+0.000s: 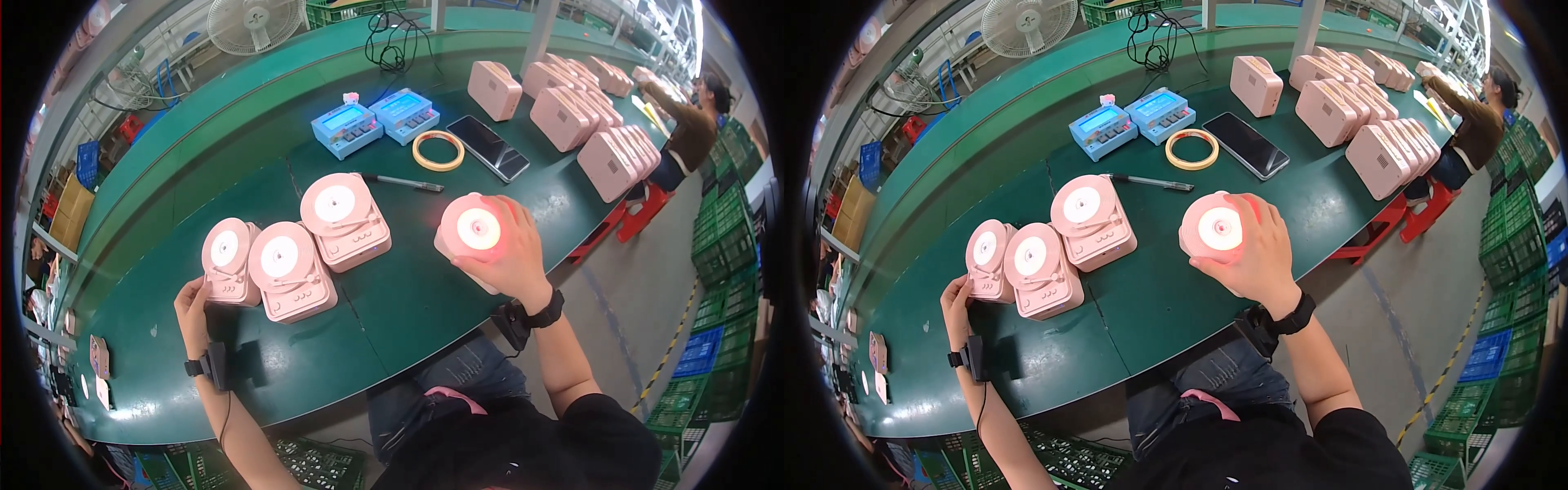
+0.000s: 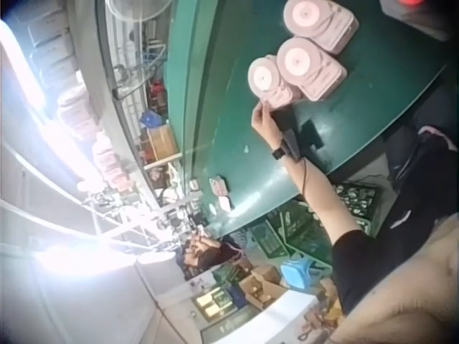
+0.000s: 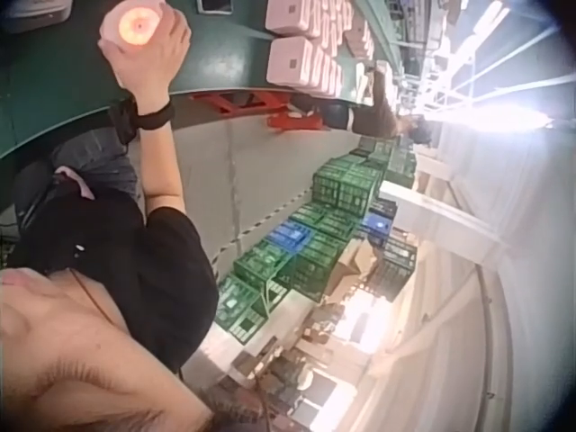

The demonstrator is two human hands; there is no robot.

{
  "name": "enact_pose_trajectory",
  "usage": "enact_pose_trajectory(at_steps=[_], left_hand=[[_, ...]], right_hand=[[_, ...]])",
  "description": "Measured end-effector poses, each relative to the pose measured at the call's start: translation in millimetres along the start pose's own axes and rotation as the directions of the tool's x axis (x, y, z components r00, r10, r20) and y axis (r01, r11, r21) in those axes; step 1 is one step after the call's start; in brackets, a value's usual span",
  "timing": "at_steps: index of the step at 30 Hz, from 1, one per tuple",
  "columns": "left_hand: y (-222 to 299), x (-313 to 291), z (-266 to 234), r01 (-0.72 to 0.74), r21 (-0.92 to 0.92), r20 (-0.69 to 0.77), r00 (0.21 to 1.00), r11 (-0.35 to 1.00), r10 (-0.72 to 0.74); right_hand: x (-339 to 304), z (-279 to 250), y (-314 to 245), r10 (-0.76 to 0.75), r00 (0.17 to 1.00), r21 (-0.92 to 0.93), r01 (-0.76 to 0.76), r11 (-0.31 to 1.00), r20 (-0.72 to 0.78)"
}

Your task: The person tests pink record player speakers by hand, pressing buttons and moving the tonearms. They pick up and set down the speakers, occasionally turning them over, handling a black cable, and placing finished units onto a stack.

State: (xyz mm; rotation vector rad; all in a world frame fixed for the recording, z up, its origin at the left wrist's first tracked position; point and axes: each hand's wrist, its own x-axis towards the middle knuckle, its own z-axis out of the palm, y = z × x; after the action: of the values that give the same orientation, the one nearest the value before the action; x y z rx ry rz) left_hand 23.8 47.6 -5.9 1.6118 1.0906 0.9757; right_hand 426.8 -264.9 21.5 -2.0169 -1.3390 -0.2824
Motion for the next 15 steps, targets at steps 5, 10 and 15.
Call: enact_pose_trajectory(at_steps=[5, 10, 15], left_hand=[[1, -4, -3, -0.032, 0.024, -0.014, 0.999, 0.999, 0.032], [-1, -4, 2, -0.053, 0.033, -0.018, 0.998, 0.998, 0.053], [1, -7, 16, -0.125, 0.071, -0.06, 0.99, 0.99, 0.129]], right_hand=[[-1, 0, -8, 0.034, 0.999, 0.004, -0.034, 0.999, -0.006], [-10, -7, -13, -0.086, 0.994, -0.113, 0.078, 0.991, -0.065], [-32, -13, -3, 0.018, 0.999, -0.05, -0.02, 0.999, -0.043]])
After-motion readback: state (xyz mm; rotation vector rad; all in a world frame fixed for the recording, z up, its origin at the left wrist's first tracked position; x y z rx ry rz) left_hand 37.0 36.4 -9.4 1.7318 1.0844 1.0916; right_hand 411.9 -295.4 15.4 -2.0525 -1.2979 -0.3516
